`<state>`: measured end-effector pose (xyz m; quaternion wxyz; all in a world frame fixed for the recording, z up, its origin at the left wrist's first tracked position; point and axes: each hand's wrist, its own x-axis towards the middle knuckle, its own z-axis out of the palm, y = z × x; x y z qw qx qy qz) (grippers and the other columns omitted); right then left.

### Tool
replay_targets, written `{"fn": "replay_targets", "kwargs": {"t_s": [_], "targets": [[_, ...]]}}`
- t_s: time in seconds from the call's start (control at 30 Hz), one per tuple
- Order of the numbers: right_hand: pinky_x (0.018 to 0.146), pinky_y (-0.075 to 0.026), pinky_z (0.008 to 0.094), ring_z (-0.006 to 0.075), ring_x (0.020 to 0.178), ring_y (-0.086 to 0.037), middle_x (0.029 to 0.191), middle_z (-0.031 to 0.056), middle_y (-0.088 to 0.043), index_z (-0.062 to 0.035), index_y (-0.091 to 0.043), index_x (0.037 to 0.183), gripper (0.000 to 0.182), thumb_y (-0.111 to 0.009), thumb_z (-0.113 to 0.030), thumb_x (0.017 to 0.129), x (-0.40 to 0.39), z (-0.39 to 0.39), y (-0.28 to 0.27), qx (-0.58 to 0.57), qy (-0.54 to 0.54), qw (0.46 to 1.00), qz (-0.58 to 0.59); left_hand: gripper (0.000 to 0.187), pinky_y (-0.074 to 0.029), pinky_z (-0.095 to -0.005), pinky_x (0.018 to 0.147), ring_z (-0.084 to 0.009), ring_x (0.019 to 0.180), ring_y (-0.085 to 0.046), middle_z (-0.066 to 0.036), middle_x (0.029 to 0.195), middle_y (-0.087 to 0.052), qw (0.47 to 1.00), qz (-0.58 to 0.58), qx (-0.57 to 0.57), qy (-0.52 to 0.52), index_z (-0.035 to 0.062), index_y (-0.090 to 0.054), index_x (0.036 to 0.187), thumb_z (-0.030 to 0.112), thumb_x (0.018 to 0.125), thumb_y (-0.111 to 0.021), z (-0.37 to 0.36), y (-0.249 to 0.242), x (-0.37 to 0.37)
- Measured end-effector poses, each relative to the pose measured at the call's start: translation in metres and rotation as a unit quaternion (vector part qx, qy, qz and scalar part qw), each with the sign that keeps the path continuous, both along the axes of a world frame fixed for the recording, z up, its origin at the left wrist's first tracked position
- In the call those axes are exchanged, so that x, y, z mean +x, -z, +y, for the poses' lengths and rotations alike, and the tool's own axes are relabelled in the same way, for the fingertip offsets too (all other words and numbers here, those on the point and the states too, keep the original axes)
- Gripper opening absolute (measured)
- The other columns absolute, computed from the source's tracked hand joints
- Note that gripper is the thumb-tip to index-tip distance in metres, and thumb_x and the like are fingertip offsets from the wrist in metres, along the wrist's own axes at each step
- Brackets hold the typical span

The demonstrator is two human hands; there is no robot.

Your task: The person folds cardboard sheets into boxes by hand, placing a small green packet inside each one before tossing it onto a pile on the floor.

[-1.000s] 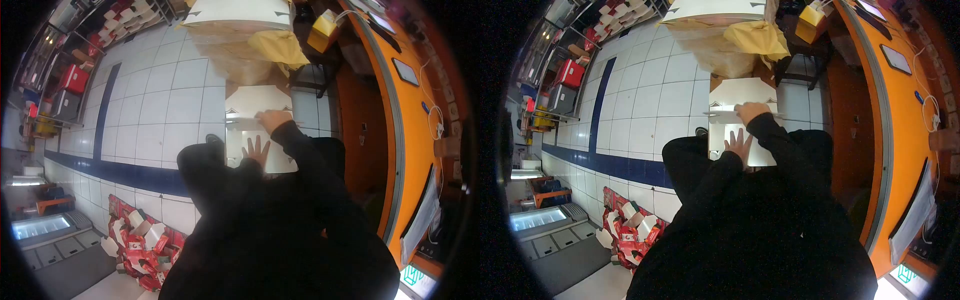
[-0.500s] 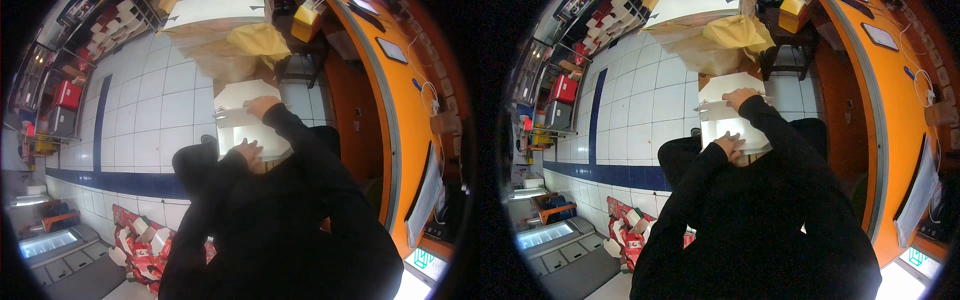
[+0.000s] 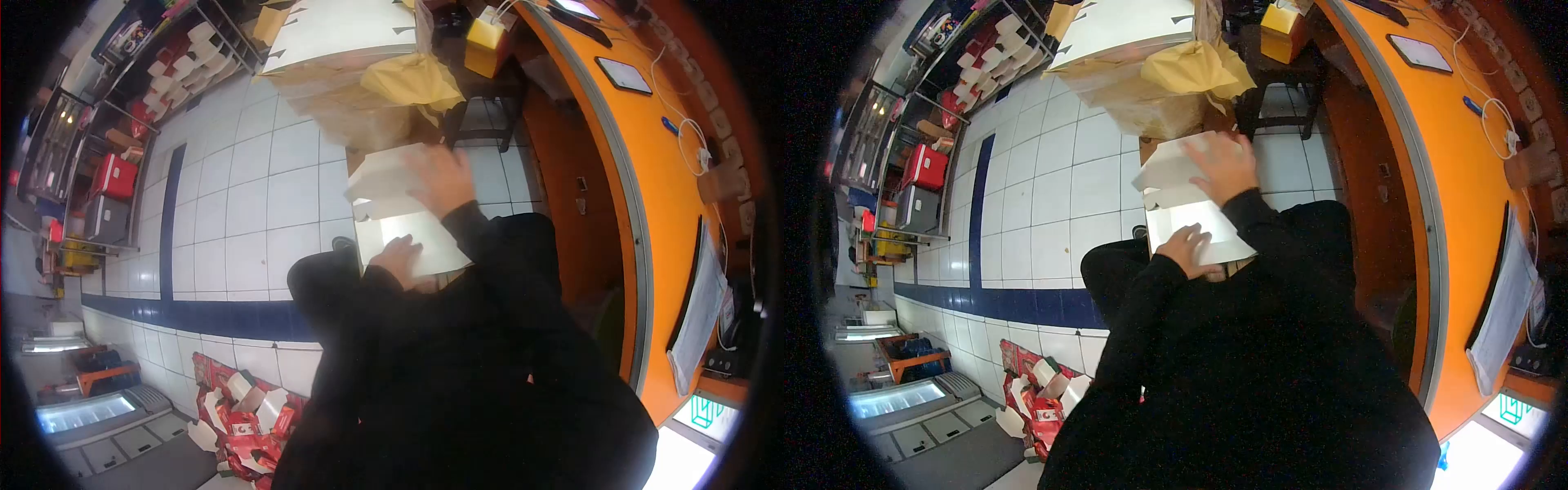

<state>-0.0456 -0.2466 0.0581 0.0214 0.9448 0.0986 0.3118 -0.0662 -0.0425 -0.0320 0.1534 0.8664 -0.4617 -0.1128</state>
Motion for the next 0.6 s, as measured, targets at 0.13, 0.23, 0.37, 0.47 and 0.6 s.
{"fn": "replay_targets", "kwargs": {"t_s": [0.13, 0.23, 0.37, 0.47, 0.6], "targets": [[0.094, -0.042, 0.0481, 0.0368, 0.114, -0.050, 0.122, 0.0181, -0.053, -0.0054, -0.048, 0.129, 0.057, -0.067, -0.026, 0.080, -0.044, -0.044, 0.050, 0.379, 0.213, 0.899, 0.057, 0.060, -0.041, -0.0476, 0.096, -0.0403, 0.111, -0.051, -0.026, 0.124, -0.050, 0.936, 0.025, -0.072, -0.344, -0.0052, -0.050, 0.125, 0.037, 0.084, -0.063, 0.018, -0.002, -0.003], [0.093, -0.044, 0.0484, 0.0377, 0.114, -0.050, 0.120, 0.0210, -0.052, -0.0039, -0.048, 0.129, 0.060, -0.065, -0.033, 0.080, -0.086, -0.048, 0.143, 0.381, 0.352, 0.821, 0.236, 0.057, -0.042, -0.0468, 0.094, -0.0414, 0.108, -0.051, -0.027, 0.119, -0.051, 0.878, 0.011, -0.095, -0.468, -0.0048, -0.049, 0.123, 0.032, 0.082, -0.063, 0.025, 0.039, -0.004], [0.092, -0.045, 0.0466, 0.0380, 0.114, -0.051, 0.120, 0.0218, -0.051, -0.0041, -0.046, 0.131, 0.062, -0.065, -0.035, 0.080, -0.094, -0.020, 0.137, 0.404, 0.331, 0.779, 0.348, 0.064, -0.042, -0.0467, 0.095, -0.0427, 0.111, -0.050, -0.028, 0.123, -0.047, 0.876, 0.088, -0.053, -0.471, -0.0052, -0.044, 0.130, 0.035, 0.083, -0.061, 0.021, 0.035, -0.005], [0.091, -0.046, 0.0459, 0.0378, 0.113, -0.052, 0.120, 0.0217, -0.049, -0.0041, -0.044, 0.133, 0.063, -0.067, -0.030, 0.080, -0.092, -0.009, 0.132, 0.409, 0.338, 0.783, 0.325, 0.059, -0.043, -0.0473, 0.093, -0.0421, 0.107, -0.052, -0.027, 0.121, -0.049, 0.874, 0.044, -0.115, -0.471, -0.0026, -0.046, 0.128, 0.031, 0.082, -0.063, 0.019, 0.043, -0.011], [0.092, -0.045, 0.0454, 0.0383, 0.107, -0.053, 0.116, 0.0213, -0.049, -0.0051, -0.042, 0.135, 0.066, -0.070, -0.021, 0.078, -0.097, -0.012, 0.149, 0.385, 0.286, 0.848, 0.227, 0.048, -0.046, -0.0455, 0.087, -0.0392, 0.091, -0.060, -0.021, 0.098, -0.062, 0.902, 0.008, -0.137, -0.409, -0.0015, -0.051, 0.115, 0.025, 0.079, -0.068, 0.029, 0.040, 0.000]]}}
